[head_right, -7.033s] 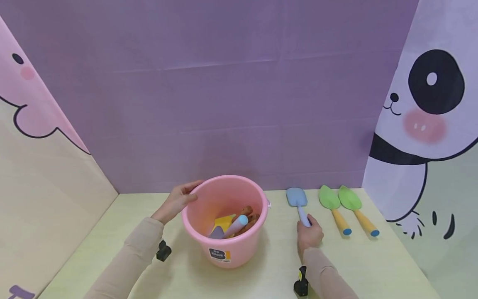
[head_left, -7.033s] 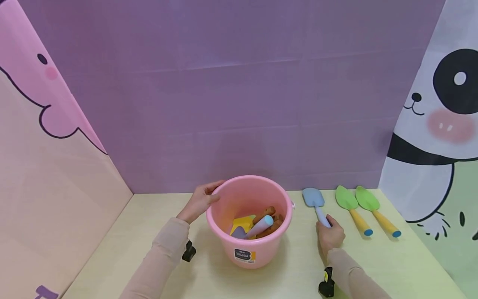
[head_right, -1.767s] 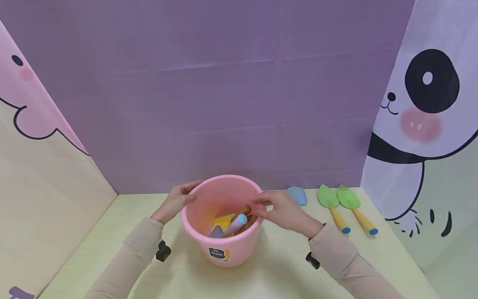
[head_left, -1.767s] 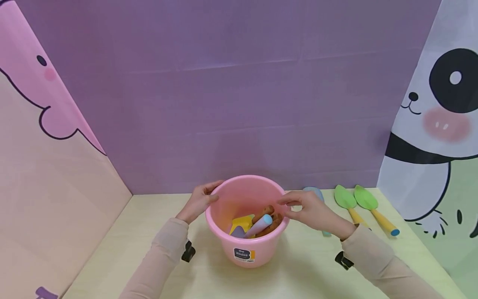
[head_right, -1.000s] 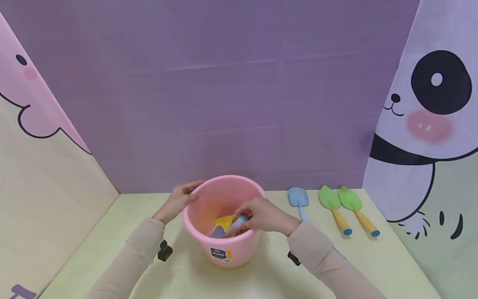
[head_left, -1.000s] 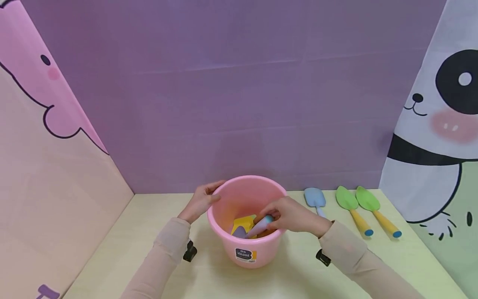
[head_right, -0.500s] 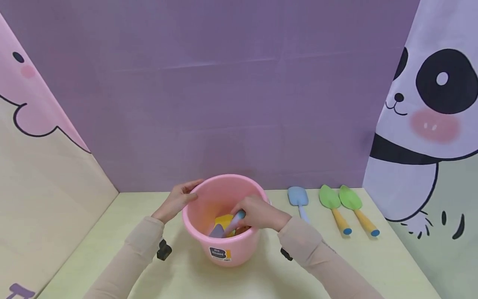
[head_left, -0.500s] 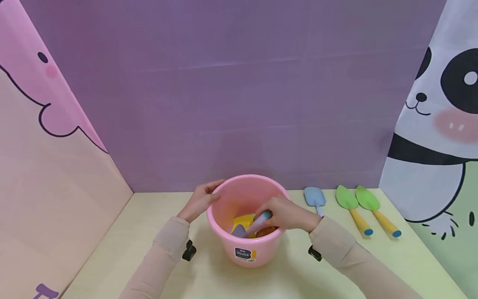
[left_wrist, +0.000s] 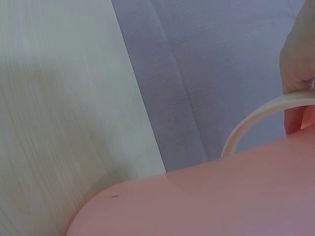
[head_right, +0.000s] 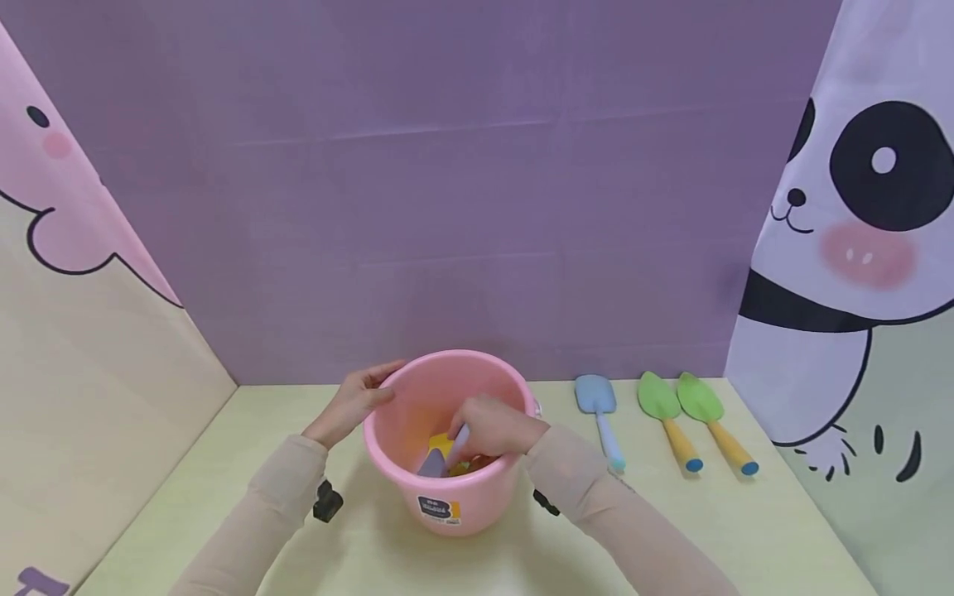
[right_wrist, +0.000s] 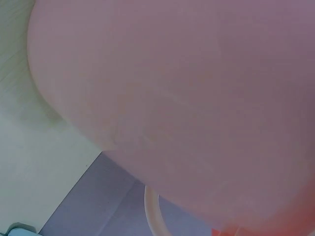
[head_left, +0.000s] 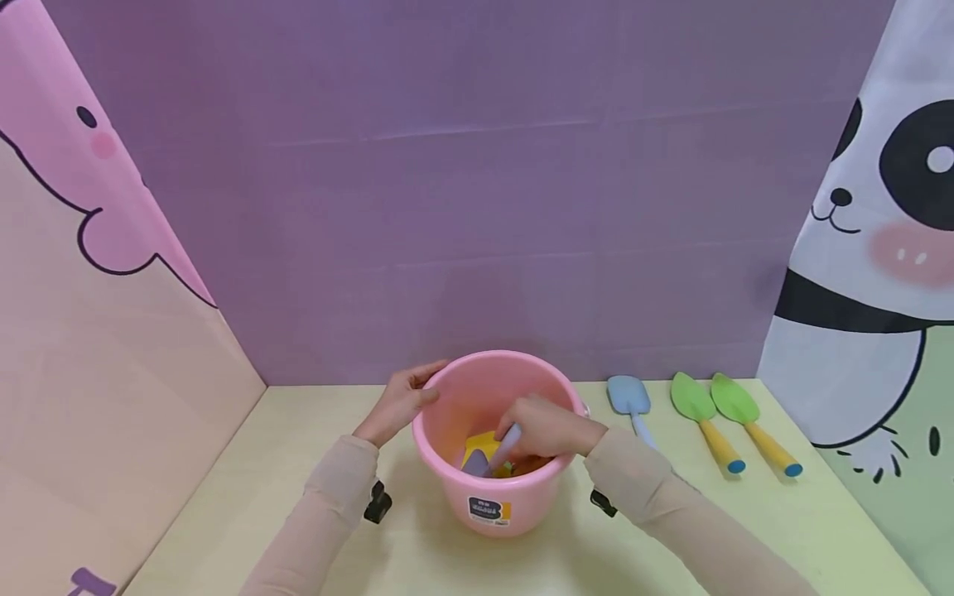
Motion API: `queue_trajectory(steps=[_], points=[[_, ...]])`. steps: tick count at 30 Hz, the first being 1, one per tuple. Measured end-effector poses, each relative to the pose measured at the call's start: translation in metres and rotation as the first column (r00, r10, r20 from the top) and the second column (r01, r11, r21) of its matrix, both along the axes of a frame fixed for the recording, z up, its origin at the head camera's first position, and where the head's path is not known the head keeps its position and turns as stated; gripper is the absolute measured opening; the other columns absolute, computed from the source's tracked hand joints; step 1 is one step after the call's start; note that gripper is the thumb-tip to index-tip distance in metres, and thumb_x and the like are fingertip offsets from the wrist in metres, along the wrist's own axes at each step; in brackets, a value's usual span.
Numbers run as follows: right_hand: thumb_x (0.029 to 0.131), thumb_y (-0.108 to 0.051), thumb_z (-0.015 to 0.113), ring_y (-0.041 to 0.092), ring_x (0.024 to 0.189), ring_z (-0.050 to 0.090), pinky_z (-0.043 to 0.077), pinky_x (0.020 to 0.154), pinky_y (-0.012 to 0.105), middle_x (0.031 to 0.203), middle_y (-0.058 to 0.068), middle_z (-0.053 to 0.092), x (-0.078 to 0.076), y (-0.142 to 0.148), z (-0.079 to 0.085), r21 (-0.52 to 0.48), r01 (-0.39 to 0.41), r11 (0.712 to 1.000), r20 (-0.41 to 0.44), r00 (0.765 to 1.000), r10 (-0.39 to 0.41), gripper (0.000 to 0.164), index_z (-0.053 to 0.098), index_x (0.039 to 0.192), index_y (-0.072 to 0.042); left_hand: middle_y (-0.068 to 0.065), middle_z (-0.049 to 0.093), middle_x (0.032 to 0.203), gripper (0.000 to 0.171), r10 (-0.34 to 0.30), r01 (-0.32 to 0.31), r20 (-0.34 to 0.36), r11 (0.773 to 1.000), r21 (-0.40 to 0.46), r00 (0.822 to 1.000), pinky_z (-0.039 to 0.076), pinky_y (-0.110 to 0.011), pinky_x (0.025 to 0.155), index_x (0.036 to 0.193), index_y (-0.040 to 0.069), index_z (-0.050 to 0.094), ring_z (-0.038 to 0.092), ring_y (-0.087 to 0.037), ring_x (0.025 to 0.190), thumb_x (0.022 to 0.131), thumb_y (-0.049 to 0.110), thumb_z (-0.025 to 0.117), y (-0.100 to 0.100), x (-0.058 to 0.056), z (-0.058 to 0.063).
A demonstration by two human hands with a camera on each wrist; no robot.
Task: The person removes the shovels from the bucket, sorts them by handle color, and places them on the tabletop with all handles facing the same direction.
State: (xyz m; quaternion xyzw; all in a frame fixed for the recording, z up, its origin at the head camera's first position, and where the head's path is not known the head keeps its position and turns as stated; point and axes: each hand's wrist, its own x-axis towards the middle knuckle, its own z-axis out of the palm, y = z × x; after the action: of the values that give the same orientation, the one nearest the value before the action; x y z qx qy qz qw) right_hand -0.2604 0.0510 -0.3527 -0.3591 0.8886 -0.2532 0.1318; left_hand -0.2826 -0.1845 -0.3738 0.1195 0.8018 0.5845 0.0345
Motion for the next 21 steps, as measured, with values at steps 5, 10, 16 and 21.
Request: queue_trajectory(steps=[5,10,16,21], points=[[0.074,-0.009,0.074,0.012,0.086,0.063,0.051,0.07,0.018,0.093,0.0,0.071,0.0,-0.002,0.001,0.03,0.035,0.999,-0.019,0.999,-0.035,0.023,0.073,0.097,-0.008,-0.019,0.049,0.133,0.048,0.003,-0.003,-0.004,1.0,-0.031,1.0,0.047,-0.036,0.093,0.136,0.0,0.043,0.054,-0.032,0.115,0.087,0.0,0.047,0.004,0.012,0.014],[0.075,-0.01,0.073,0.01,0.081,0.063,0.051,0.066,0.017,0.09,0.0,0.071,0.002,-0.001,0.001,0.017,0.023,1.0,0.003,1.0,-0.023,0.021,0.074,0.096,-0.009,-0.018,0.048,0.134,0.049,0.009,-0.008,0.017,0.999,-0.031,1.0,0.046,-0.036,0.094,0.136,0.002,0.042,0.052,-0.032,0.117,0.087,0.001,0.047,0.005,0.014,0.016],[0.074,-0.011,0.074,0.01,0.07,0.065,0.052,0.06,0.02,0.084,0.0,0.072,0.004,-0.001,0.003,-0.027,0.02,0.999,0.06,0.998,-0.018,0.018,0.075,0.092,-0.01,-0.018,0.047,0.135,0.05,0.008,-0.008,0.011,1.0,-0.016,1.0,0.046,-0.037,0.093,0.136,0.001,0.042,0.051,-0.033,0.118,0.087,0.0,0.048,0.004,0.013,0.014],[0.074,-0.016,0.075,0.021,0.059,0.066,0.052,0.053,0.025,0.067,0.002,0.069,0.006,0.0,0.006,-0.082,-0.001,0.997,0.088,0.996,0.008,0.011,0.076,0.084,-0.011,-0.019,0.046,0.136,0.05,0.009,-0.009,-0.001,1.0,-0.013,1.0,0.046,-0.037,0.093,0.136,0.001,0.041,0.051,-0.033,0.118,0.086,-0.001,0.048,0.001,0.007,0.007]])
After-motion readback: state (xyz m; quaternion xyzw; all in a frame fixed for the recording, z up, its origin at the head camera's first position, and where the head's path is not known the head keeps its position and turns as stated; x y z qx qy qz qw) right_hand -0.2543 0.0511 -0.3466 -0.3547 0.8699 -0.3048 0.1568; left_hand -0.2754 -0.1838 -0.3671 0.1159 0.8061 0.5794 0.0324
